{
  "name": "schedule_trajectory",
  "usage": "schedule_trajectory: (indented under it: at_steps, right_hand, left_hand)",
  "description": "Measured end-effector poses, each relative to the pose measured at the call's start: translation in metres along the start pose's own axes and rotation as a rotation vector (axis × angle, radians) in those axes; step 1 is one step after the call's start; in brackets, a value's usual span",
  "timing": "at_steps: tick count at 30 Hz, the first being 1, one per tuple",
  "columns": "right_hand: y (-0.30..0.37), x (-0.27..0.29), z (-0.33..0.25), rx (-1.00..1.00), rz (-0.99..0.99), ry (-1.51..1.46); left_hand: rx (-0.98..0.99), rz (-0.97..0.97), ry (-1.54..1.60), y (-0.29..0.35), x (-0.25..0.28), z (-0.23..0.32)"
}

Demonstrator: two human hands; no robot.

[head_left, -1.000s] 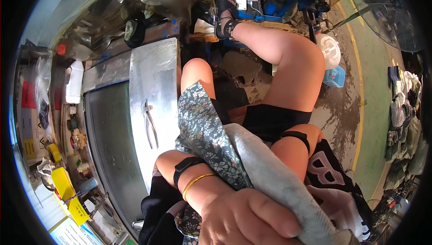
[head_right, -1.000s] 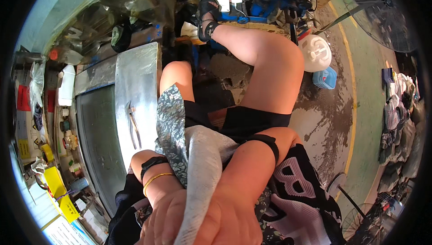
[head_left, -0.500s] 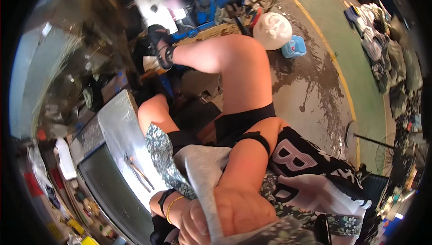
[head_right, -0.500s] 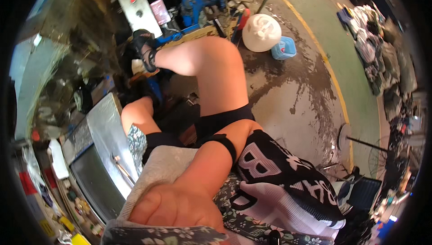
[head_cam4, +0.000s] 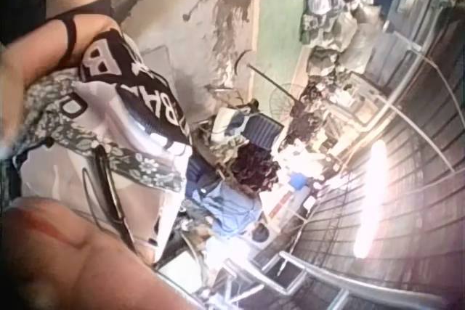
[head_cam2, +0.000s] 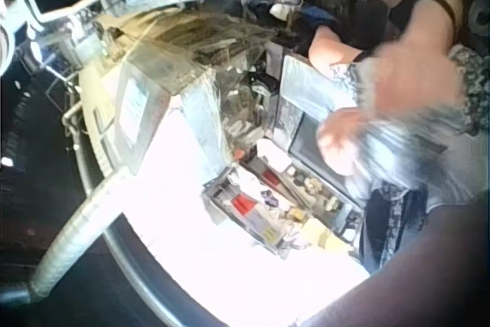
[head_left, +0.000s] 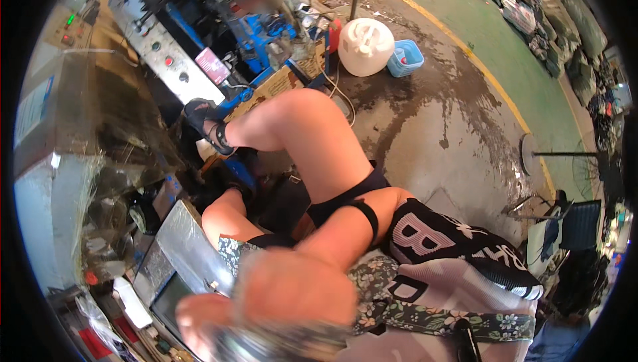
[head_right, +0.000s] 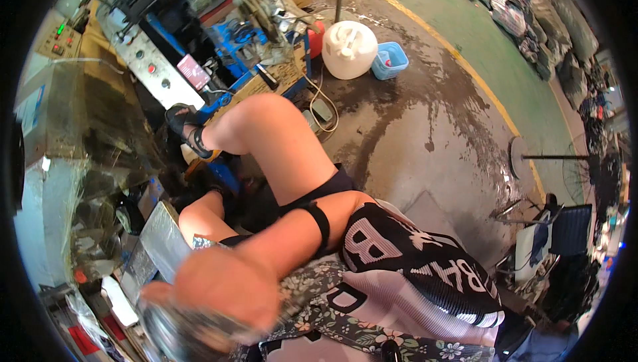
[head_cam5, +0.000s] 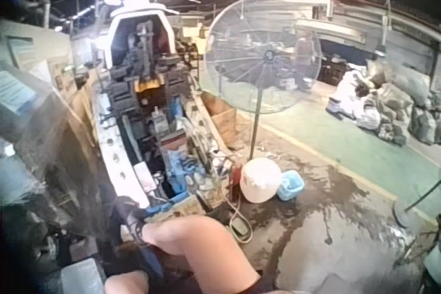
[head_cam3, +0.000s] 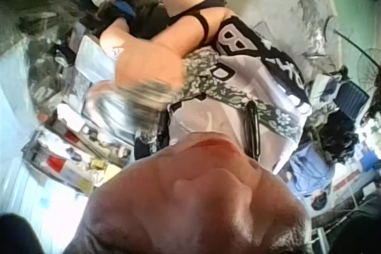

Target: The person is manufacturing shoes in a workshop, involving handling shoe components, using a machine, and checking the product.

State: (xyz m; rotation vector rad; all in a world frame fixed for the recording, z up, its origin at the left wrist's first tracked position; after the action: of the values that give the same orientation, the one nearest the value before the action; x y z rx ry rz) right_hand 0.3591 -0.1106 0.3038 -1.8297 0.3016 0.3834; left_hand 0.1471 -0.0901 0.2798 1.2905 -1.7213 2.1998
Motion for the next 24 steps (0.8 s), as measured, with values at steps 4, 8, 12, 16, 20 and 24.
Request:
schedule_trajectory:
  at_steps: [4, 8, 12, 16, 20, 24]
  right_hand:
    - [-0.014, 0.069, 0.036, -0.347, -0.344, 0.585]
    - [0.001, 0.161, 0.067, -0.642, -0.049, 0.69]
    - [0.042, 0.246, 0.086, -0.814, 0.315, 1.029]
    - [0.089, 0.283, 0.088, -1.204, -0.056, 1.351]
    - [0.069, 0.263, 0.065, -0.953, -0.413, 1.415]
    - [0.016, 0.205, 0.068, -1.025, -0.414, 0.955]
  left_hand:
    - [0.122, -0.234, 0.07, -0.056, -0.025, -0.083]
    - [0.671, -0.327, 0.164, -0.066, -0.067, -0.13]
    - [0.177, -0.502, 0.266, -0.028, -0.138, -0.075]
    - [0.02, -0.855, 0.163, 0.052, -0.205, -0.028]
    - [0.382, -1.355, 0.458, 0.118, -0.232, -0.02]
    - [0.467, -1.702, 0.565, 0.123, -0.229, -0.03]
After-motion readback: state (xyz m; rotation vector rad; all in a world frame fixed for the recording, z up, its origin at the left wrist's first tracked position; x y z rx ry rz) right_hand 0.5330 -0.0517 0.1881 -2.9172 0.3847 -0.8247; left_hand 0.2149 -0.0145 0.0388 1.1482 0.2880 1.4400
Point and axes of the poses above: each hand's wrist, its own y-axis away from the middle knuckle, its own x-axis out of the back of the hand, z = x × y, the point moved 3 cm from there along -y, towards the middle knuckle, and after that the axes turned 8 degrees about y, right-handed, at the moved point
